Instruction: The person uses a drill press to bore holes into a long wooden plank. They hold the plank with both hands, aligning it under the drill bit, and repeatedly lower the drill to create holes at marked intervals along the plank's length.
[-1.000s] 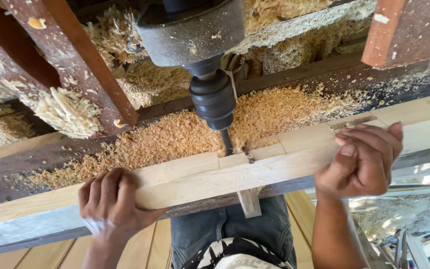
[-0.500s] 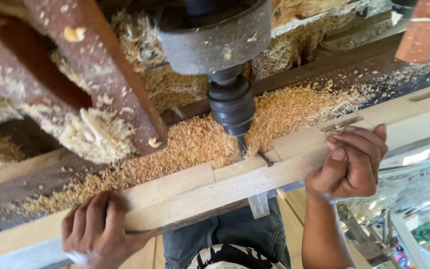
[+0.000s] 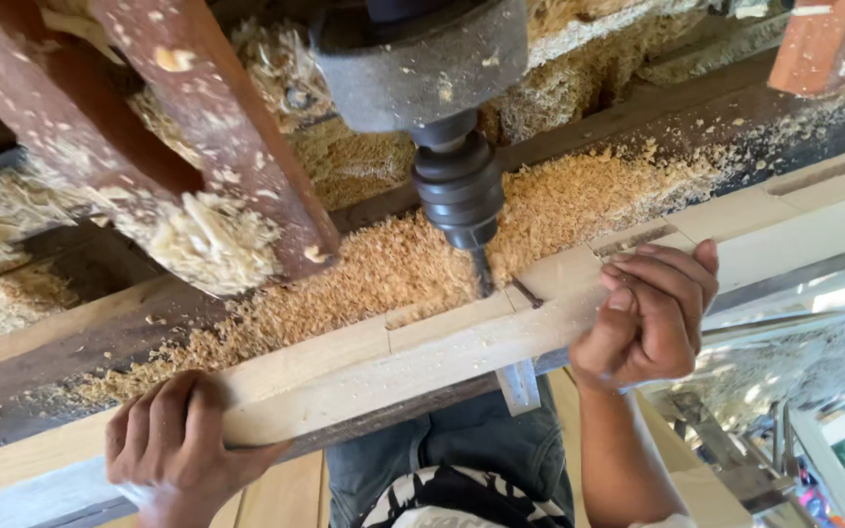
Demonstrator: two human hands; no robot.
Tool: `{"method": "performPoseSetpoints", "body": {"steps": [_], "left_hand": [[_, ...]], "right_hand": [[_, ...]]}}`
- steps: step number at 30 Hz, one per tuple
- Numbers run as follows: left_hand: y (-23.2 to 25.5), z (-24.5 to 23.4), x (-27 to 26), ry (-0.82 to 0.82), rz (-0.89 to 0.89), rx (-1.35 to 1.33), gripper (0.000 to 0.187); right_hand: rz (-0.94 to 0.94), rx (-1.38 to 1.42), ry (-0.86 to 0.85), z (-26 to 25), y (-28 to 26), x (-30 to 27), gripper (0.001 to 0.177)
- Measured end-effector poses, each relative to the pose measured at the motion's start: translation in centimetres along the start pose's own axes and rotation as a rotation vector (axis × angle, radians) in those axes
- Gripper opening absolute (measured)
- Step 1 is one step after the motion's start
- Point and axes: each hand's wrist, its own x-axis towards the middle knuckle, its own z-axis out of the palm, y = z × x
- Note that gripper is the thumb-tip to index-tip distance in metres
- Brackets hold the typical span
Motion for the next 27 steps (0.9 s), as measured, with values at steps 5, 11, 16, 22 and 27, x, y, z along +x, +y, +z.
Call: {"method": "performPoseSetpoints", "body": {"steps": [5,11,16,22,27], "left_hand": [[1.3,-0.3,0.7,-0.007,-0.034,-0.039,0.083],[4.4,0.2,2.6,0.026,0.006,-0.016,0.086],[6.4,0.7,3.6,-0.02,-0.007,-0.067,0.082],[5.8,0.4,3.3,-0.016,0.008,-0.074,0.079],[3.2,0.1,2.8,0.009,0.018,-0.086,0.082]], "right_hand": [[-0.05,0.034,0.019,-0.6,2.0,0.0,0.026],[-0.098,0.025,0.03,-2.0,5.4,1.1,0.025],[-0.055,-0.026,0.008,-3.6,7.0,3.1,0.026],[-0.05,-0.038,0.024,-3.3,6.6,1.8,0.026],[-0.024,-0.007,0.071,-1.8,4.9,0.6,0.024]]}}
